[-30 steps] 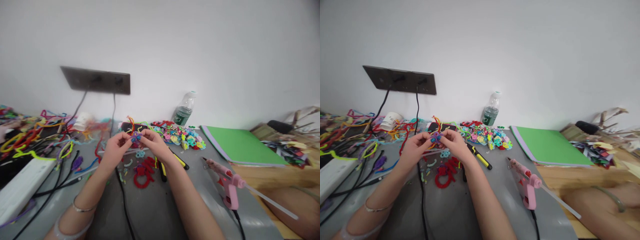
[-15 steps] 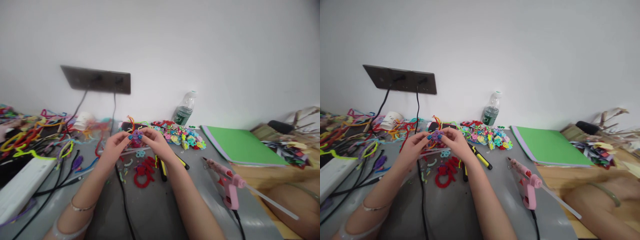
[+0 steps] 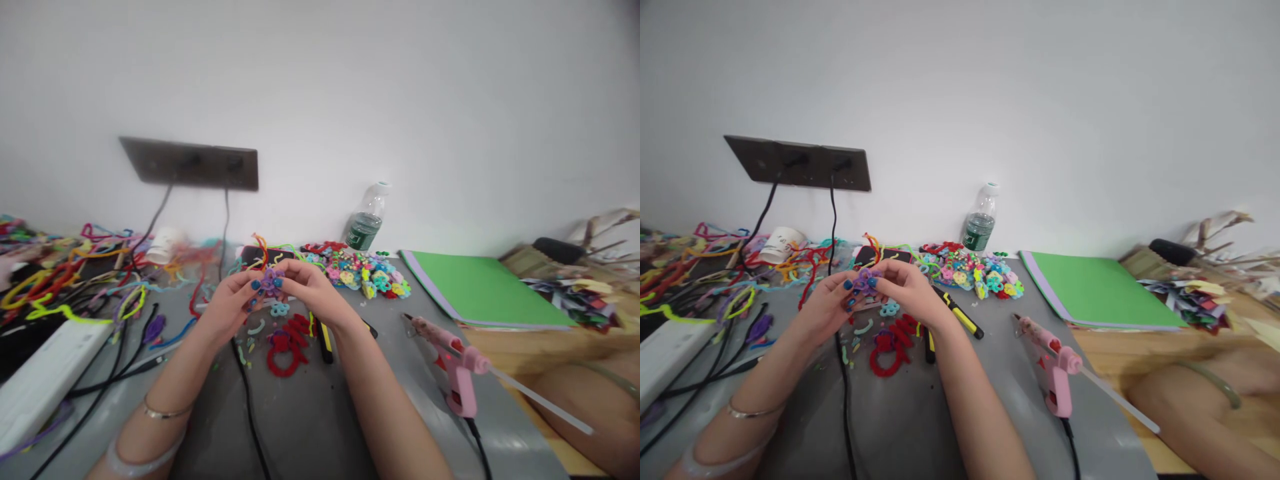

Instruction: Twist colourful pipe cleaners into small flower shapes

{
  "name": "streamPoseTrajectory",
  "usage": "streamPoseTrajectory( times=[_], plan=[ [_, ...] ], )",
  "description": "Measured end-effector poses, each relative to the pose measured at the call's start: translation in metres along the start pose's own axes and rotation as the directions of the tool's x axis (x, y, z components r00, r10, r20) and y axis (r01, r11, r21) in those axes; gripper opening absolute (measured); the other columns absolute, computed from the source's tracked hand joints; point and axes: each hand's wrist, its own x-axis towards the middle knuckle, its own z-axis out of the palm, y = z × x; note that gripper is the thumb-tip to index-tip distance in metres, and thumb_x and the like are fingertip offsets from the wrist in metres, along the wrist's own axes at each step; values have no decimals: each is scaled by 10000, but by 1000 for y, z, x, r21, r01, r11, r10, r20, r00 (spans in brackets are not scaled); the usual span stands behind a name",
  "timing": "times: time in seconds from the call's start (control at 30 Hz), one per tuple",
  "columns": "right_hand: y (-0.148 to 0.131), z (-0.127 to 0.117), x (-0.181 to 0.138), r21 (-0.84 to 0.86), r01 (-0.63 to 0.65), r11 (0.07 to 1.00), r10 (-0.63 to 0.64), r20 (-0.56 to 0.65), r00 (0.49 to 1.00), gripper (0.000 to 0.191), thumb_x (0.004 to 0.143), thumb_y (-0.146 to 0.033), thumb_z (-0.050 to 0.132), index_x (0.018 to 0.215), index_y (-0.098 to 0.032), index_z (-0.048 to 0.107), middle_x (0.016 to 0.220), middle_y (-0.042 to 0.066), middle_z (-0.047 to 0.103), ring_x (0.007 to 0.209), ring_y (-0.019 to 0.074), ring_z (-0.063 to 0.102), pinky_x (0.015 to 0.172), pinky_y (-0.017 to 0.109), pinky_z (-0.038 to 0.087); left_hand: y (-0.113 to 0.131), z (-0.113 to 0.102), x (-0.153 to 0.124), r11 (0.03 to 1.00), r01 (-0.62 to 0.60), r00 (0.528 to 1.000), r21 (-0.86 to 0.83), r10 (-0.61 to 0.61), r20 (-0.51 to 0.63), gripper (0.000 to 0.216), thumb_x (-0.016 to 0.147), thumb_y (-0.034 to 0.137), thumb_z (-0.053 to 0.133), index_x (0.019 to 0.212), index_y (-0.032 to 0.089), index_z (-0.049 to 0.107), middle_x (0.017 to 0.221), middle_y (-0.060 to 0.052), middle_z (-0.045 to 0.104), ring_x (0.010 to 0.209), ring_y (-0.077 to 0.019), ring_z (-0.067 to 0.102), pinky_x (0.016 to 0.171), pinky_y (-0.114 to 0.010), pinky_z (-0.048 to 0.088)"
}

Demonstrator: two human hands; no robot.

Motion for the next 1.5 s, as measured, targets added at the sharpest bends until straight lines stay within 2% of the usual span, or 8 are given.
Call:
streamPoseTrajectory(
  times=[0.1, 0.23, 0.6, 0.8, 0.93, 1.1, 1.3, 1.5],
  plan=[
    [3, 5, 1, 70, -17, 997, 14, 36, 999, 251, 809, -384, 729, 884, -167, 630, 757, -11, 615, 623, 90, 561, 581, 208, 482, 1, 3, -2, 998, -59, 998, -10, 59, 29, 404, 562, 477, 890, 638, 141, 679, 608, -3, 597, 527, -86, 492, 490, -197, 397],
    [8, 10, 1, 180, -50, 982, 34, 91, 995, 277, 804, -411, 735, 900, -184, 608, 736, -17, 633, 602, 91, 600, 573, 207, 507, 1, 5, -3, 996, -90, 994, -16, 91, 67, 425, 611, 494, 858, 608, 152, 606, 593, 16, 546, 499, -98, 489, 472, -224, 391],
    [9, 15, 2, 328, -49, 943, 37, 43, 998, 335, 745, -416, 799, 900, -186, 611, 726, -25, 625, 594, 87, 607, 559, 200, 529, -1, 13, -4, 985, -158, 987, -65, 160, 32, 372, 646, 434, 852, 630, 162, 599, 639, 22, 529, 530, -88, 483, 475, -203, 409],
    [12, 11, 2, 321, -74, 944, 56, 65, 996, 327, 758, -411, 790, 903, -184, 605, 732, -25, 613, 615, 87, 611, 584, 202, 534, -5, 14, -3, 982, -185, 982, -26, 186, 23, 352, 683, 429, 828, 629, 161, 608, 635, 23, 518, 542, -84, 476, 488, -197, 421],
    [14, 10, 3, 326, -82, 942, 70, 49, 996, 359, 736, -427, 802, 915, -192, 599, 744, -23, 620, 612, 93, 609, 589, 214, 538, -9, 12, -1, 986, -165, 986, -33, 165, -22, 340, 651, 435, 846, 674, 166, 639, 619, 25, 539, 536, -87, 476, 490, -203, 420],
    [18, 12, 8, 377, -43, 925, 83, -91, 992, 362, 699, -428, 823, 880, -202, 606, 720, -33, 628, 577, 83, 596, 586, 211, 531, -14, 8, 4, 992, -106, 992, -75, 100, -79, 353, 647, 433, 844, 834, 171, 699, 685, 7, 610, 590, -104, 532, 547, -223, 456],
    [21, 10, 9, 328, -38, 944, 92, -151, 984, 370, 690, -445, 819, 872, -209, 600, 747, -36, 623, 568, 72, 562, 568, 201, 495, -14, 7, 5, 995, -98, 987, 31, 101, -127, 311, 598, 369, 870, 755, 165, 695, 679, 6, 629, 564, -91, 520, 507, -204, 398],
    [22, 11, 9, 350, -61, 935, 116, -138, 984, 378, 686, -454, 817, 858, -205, 591, 698, -51, 592, 562, 69, 544, 566, 194, 476, -12, 10, 4, 998, -60, 984, 0, 60, -167, 346, 559, 385, 885, 740, 156, 700, 658, 11, 615, 562, -86, 508, 479, -186, 388]
  ],
)
